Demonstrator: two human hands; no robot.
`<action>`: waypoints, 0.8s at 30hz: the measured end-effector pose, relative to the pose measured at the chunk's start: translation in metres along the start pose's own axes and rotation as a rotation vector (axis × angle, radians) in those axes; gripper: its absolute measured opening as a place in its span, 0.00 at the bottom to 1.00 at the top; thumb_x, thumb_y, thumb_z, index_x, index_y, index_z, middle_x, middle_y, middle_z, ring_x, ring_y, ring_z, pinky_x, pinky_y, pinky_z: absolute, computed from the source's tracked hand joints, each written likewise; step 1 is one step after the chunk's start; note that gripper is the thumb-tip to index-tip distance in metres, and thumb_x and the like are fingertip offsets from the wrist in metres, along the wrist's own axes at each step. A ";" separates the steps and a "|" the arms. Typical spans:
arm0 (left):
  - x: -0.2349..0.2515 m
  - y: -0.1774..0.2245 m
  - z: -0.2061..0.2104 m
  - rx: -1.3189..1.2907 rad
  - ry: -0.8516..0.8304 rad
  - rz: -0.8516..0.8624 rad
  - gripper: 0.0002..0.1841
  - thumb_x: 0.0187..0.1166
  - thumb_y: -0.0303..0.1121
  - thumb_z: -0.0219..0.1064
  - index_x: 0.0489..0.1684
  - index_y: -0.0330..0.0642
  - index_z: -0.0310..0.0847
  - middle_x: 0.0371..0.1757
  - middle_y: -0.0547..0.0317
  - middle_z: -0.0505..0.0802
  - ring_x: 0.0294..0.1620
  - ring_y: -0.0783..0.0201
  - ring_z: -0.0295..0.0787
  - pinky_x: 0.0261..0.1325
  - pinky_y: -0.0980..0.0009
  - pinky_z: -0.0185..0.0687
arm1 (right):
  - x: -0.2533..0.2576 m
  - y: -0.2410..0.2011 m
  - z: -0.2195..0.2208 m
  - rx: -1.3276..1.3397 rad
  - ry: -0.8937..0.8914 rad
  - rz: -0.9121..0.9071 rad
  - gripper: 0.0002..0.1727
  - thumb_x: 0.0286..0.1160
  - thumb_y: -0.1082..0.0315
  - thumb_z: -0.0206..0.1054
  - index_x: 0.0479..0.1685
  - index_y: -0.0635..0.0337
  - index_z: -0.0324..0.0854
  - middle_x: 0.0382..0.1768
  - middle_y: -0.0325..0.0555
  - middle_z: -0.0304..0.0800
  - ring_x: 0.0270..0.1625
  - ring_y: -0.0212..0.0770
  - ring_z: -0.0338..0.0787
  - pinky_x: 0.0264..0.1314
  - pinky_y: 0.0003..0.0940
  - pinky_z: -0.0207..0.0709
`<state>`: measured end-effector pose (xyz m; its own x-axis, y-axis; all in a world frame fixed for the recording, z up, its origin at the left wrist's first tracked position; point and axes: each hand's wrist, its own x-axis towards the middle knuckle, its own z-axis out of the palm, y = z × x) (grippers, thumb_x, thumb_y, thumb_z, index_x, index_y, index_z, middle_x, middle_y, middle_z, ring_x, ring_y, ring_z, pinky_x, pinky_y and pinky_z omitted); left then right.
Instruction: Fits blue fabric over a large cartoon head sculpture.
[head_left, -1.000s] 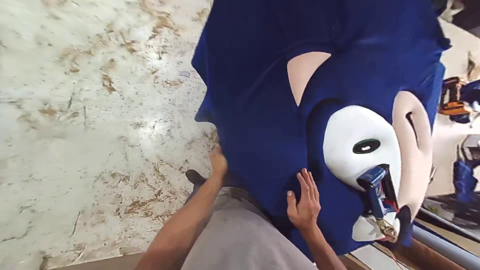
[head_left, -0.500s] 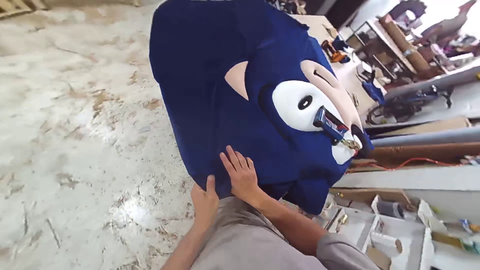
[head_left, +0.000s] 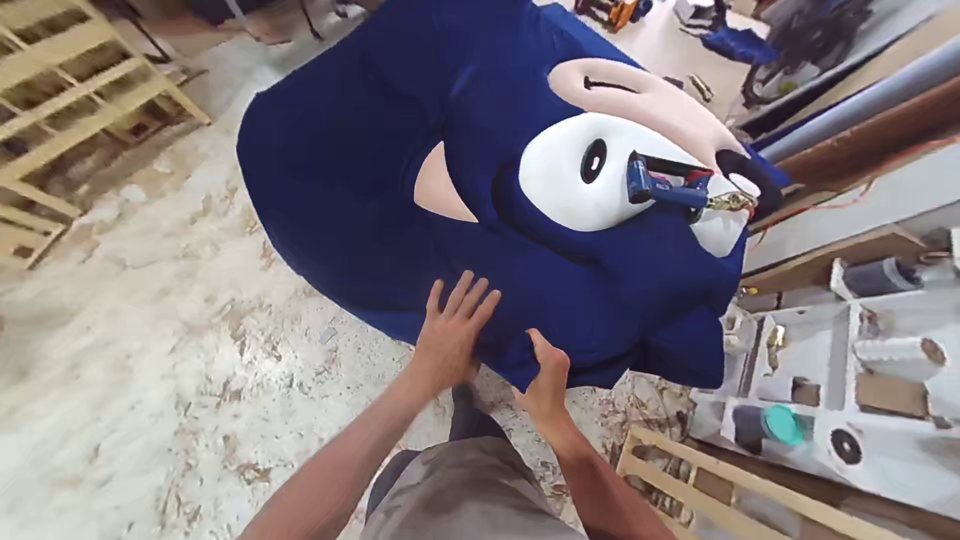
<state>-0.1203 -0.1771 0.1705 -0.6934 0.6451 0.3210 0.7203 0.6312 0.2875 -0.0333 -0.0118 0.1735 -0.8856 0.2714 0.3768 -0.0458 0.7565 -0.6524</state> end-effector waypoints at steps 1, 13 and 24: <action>0.015 -0.016 0.011 -0.050 -0.074 0.048 0.52 0.40 0.38 0.85 0.83 0.58 0.73 0.90 0.53 0.70 0.94 0.42 0.52 0.87 0.25 0.39 | -0.002 -0.002 0.003 -0.013 0.031 0.031 0.17 0.57 0.59 0.72 0.38 0.65 0.89 0.26 0.48 0.92 0.31 0.46 0.93 0.34 0.48 0.84; -0.009 -0.030 0.067 -0.167 0.299 0.281 0.15 0.78 0.31 0.60 0.54 0.45 0.91 0.52 0.54 0.98 0.52 0.54 0.96 0.60 0.60 0.87 | -0.021 -0.011 0.060 0.379 0.500 0.174 0.06 0.64 0.74 0.68 0.36 0.65 0.86 0.32 0.31 0.92 0.40 0.17 0.90 0.49 0.19 0.85; -0.006 -0.037 0.067 -0.225 0.346 0.330 0.13 0.78 0.31 0.62 0.54 0.45 0.90 0.51 0.56 0.98 0.52 0.58 0.95 0.60 0.62 0.85 | -0.028 -0.002 0.065 0.559 0.506 0.209 0.07 0.71 0.70 0.68 0.41 0.49 0.90 0.39 0.25 0.95 0.46 0.21 0.92 0.53 0.24 0.87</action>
<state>-0.1440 -0.1748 0.0975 -0.4100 0.5904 0.6952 0.9118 0.2859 0.2949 -0.0388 -0.0600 0.1216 -0.5892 0.7150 0.3762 -0.2466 0.2843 -0.9265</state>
